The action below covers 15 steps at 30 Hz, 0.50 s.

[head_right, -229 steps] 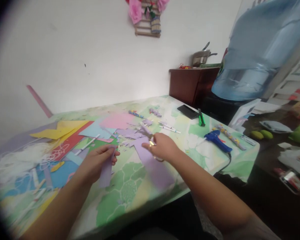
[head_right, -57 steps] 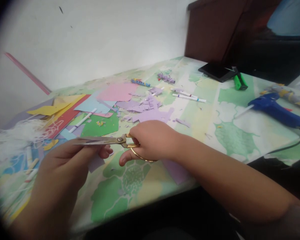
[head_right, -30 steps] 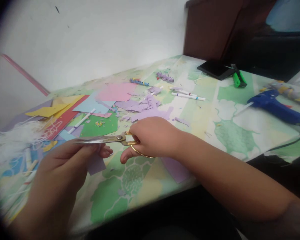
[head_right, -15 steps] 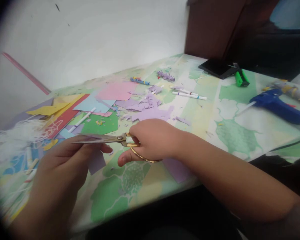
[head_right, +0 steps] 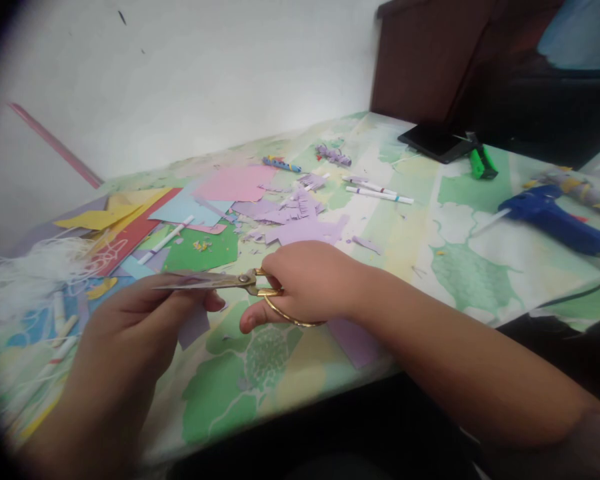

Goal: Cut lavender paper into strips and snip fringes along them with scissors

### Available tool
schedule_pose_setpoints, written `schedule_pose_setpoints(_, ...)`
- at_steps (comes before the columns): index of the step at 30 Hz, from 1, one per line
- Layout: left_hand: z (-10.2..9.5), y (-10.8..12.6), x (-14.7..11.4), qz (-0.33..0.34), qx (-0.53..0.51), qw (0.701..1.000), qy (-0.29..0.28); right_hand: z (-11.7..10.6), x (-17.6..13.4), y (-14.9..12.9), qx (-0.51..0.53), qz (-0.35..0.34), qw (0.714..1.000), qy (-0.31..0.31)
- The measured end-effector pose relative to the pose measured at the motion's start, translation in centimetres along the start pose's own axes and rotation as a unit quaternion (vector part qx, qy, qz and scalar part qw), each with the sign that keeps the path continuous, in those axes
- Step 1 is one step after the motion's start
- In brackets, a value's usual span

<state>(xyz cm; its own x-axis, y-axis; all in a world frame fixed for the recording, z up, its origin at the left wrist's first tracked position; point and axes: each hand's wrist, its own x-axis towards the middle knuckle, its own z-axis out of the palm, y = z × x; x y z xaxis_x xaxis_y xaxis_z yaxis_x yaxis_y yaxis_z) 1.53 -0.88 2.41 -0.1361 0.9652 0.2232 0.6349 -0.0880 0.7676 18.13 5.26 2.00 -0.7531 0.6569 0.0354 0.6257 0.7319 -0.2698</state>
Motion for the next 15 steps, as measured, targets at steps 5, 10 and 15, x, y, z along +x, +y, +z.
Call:
schedule_pose_setpoints(5,-0.33,0.17,0.08,-0.002,0.022,1.000,-0.007,0.03,-0.01,0.00,0.012,-0.022,1.000,-0.005)
schedule_pose_setpoints(10,-0.37,0.21,0.09,0.007,0.028,1.000,-0.010,0.01,-0.06,-0.06,-0.005,-0.016,1.000,0.009)
schedule_pose_setpoints(15,0.04,0.34,-0.17,-0.010,0.018,1.000,0.017,0.03,-0.04,-0.07,-0.021,-0.003,1.000,0.009)
